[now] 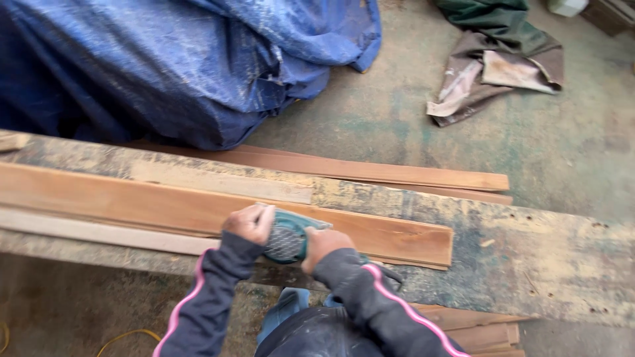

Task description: Sanding a wooden plank using an orbital sander.

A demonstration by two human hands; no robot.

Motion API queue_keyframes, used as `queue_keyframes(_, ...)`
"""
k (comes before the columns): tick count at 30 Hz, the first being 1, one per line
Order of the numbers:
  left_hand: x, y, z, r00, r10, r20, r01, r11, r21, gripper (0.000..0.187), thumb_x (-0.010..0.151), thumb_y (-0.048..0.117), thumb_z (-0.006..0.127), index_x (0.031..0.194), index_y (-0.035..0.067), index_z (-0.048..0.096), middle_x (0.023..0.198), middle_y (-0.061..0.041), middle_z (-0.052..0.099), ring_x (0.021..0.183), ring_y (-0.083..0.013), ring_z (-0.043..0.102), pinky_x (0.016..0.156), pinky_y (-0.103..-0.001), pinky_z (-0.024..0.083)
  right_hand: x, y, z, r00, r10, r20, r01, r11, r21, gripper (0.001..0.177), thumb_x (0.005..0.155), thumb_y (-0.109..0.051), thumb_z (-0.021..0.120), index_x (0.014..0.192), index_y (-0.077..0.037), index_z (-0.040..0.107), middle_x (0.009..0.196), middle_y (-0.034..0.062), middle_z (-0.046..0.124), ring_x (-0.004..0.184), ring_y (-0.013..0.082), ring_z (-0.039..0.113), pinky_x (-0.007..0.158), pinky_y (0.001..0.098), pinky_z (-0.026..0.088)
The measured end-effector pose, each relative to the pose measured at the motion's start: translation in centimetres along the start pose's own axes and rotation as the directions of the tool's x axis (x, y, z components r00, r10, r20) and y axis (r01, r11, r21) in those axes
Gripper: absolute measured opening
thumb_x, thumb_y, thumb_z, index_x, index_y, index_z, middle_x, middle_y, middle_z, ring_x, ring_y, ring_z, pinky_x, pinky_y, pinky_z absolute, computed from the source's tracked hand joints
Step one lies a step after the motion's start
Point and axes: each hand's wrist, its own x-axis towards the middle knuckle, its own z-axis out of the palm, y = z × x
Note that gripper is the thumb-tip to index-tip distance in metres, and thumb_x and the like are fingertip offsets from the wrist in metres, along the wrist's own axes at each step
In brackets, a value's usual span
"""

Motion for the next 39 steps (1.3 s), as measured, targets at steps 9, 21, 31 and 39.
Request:
queue_keyframes(9,0.2,4.9,5.2,0.998,-0.006,0.062,0.004,0.999,0.033,0.030,0.094,0.029,0.066,0.074,0.008,0.070,0.069,-0.014,0.069,0.062,-0.0321,0.070,0.057,-0.041,0.050,-2.1,6.5,-1.4,0.999,0.029,-0.015,-0.029,0.999,0.020,0.035,0.075,-0.019,0.069,0.109,-0.010,0.067,0.092,0.0199,0.074,0.090,0.0376,0.073,0.083,0.0481,0.059)
queue_keyframes(21,0.1,17.5,23.7,0.969,0.158,0.191,-0.152,0.987,-0.043,0.041,0.094,0.038,0.061,0.064,0.010,0.065,0.064,-0.014,0.066,0.057,-0.0304,0.065,0.058,-0.043,0.050,-8.7,24.7,-5.5,0.920,0.392,-0.001,-0.392,0.919,0.048,0.040,0.077,-0.029,0.070,0.116,-0.022,0.068,0.101,0.0141,0.078,0.098,0.0325,0.076,0.093,0.0448,0.058)
queue_keyframes(31,-1.4,23.7,30.8,0.949,0.156,0.275,-0.134,0.986,-0.096,0.040,0.091,0.041,0.063,0.066,0.009,0.068,0.067,-0.017,0.067,0.063,-0.0367,0.068,0.063,-0.046,0.053,-11.7,34.5,-5.2,0.908,0.404,-0.109,-0.401,0.915,0.051,0.044,0.070,-0.043,0.081,0.106,-0.019,0.073,0.101,0.0152,0.076,0.101,0.0352,0.072,0.092,0.0474,0.056)
queue_keyframes(39,-0.5,19.8,26.4,0.973,0.133,0.188,-0.125,0.991,-0.053,0.040,0.091,0.037,0.066,0.063,0.010,0.065,0.068,-0.016,0.068,0.064,-0.0366,0.068,0.060,-0.046,0.051,-9.1,30.1,-4.4,0.949,0.292,-0.118,-0.292,0.956,0.020,0.037,0.074,-0.028,0.073,0.111,-0.022,0.072,0.098,0.0135,0.077,0.099,0.0338,0.073,0.091,0.0453,0.057)
